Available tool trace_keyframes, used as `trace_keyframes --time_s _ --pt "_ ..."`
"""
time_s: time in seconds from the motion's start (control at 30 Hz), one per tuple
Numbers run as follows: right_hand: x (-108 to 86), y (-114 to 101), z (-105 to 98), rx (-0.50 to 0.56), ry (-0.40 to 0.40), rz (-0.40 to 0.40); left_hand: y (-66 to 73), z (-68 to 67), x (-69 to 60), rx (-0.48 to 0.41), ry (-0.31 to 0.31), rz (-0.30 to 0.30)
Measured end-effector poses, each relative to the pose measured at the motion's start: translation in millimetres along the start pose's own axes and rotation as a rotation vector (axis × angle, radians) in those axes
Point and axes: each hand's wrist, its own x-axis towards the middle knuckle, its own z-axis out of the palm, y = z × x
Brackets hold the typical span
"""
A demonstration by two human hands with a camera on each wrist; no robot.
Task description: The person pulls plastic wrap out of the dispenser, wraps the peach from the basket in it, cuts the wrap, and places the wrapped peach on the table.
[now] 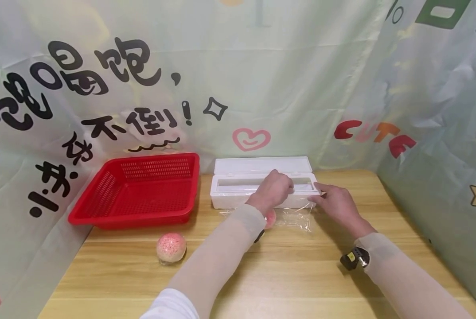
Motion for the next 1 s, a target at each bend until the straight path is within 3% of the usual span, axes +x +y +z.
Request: trace_keyframes --time_s 0.4,0.63,1.0 --pt "-0.2 -2 1 -0.009 -0.005 0.004 -12.7 -6.9 -9.0 -0.028 -0.042 -0.018" --pt "-0.7 -1 2 -0.009 -0.006 0.006 -18.8 -10.7 -15.6 -0.06 -0.035 -0.006" --pt "-1.4 2 2 -0.008 0.002 -0.01 -28.2 -14.1 -26.4 -0.153 -0.047 -0.057"
